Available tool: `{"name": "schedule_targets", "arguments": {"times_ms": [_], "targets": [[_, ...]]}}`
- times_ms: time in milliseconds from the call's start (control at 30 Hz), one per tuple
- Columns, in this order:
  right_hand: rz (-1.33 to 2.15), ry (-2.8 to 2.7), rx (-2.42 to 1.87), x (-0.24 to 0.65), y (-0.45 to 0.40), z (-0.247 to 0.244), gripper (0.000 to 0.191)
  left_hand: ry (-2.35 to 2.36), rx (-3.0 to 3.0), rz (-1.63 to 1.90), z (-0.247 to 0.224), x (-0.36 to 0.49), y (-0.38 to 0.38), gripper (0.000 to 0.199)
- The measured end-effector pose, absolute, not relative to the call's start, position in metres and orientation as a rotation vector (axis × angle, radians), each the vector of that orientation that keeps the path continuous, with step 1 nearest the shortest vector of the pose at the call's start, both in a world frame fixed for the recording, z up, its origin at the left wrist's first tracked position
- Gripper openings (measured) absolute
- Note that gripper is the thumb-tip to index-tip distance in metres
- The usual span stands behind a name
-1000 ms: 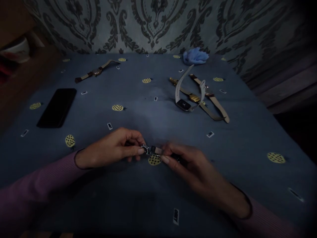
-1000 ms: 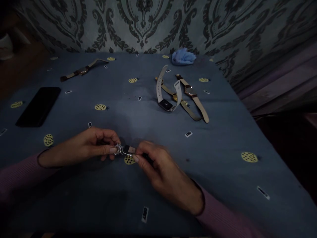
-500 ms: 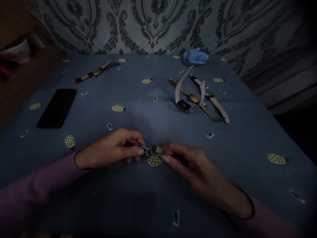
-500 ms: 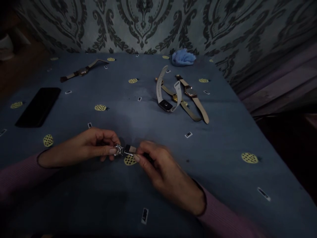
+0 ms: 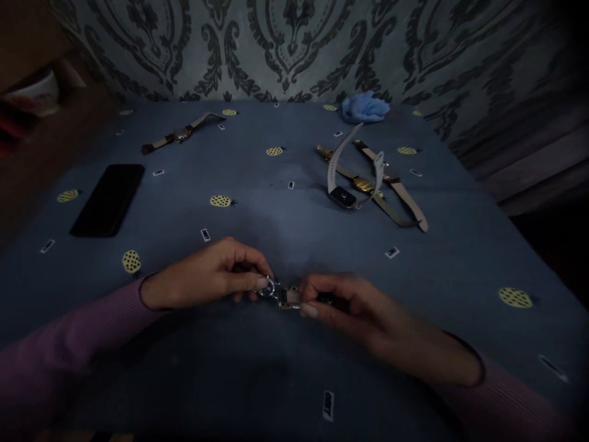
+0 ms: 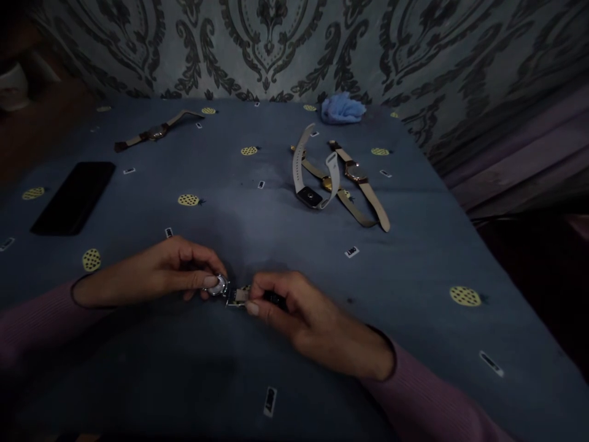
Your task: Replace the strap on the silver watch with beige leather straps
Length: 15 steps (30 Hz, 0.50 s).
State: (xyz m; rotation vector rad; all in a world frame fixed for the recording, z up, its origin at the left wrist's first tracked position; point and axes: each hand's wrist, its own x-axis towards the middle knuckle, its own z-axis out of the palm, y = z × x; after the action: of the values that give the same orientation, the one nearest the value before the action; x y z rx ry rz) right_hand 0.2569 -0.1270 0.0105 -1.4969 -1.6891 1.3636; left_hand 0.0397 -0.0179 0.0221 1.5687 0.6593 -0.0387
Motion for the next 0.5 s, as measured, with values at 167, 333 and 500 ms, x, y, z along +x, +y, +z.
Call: {"name": "schedule_targets", "arguments": {"times_ms": [167, 333, 500], "targets": [[1.473, -1.642, -1.478, 0.2573, -0.1264, 0.0084, 0.021, 0.654, 1.576, -0.062, 0.0221, 0.0395, -0.0172, 0.021], [1.522, -1.643, -1.461, 0.2572, -0.1239, 0.0094, 0.025, 0.638, 1.580, -0.055, 0.0224, 0.0398, -0.0170, 0.021], [1.484, -1.654, -1.461, 0.2576, -0.1246, 0.0075, 0.022, 0.628, 1.543, -0.031, 0.0219, 0.0409, -0.0162, 0.021]]}}
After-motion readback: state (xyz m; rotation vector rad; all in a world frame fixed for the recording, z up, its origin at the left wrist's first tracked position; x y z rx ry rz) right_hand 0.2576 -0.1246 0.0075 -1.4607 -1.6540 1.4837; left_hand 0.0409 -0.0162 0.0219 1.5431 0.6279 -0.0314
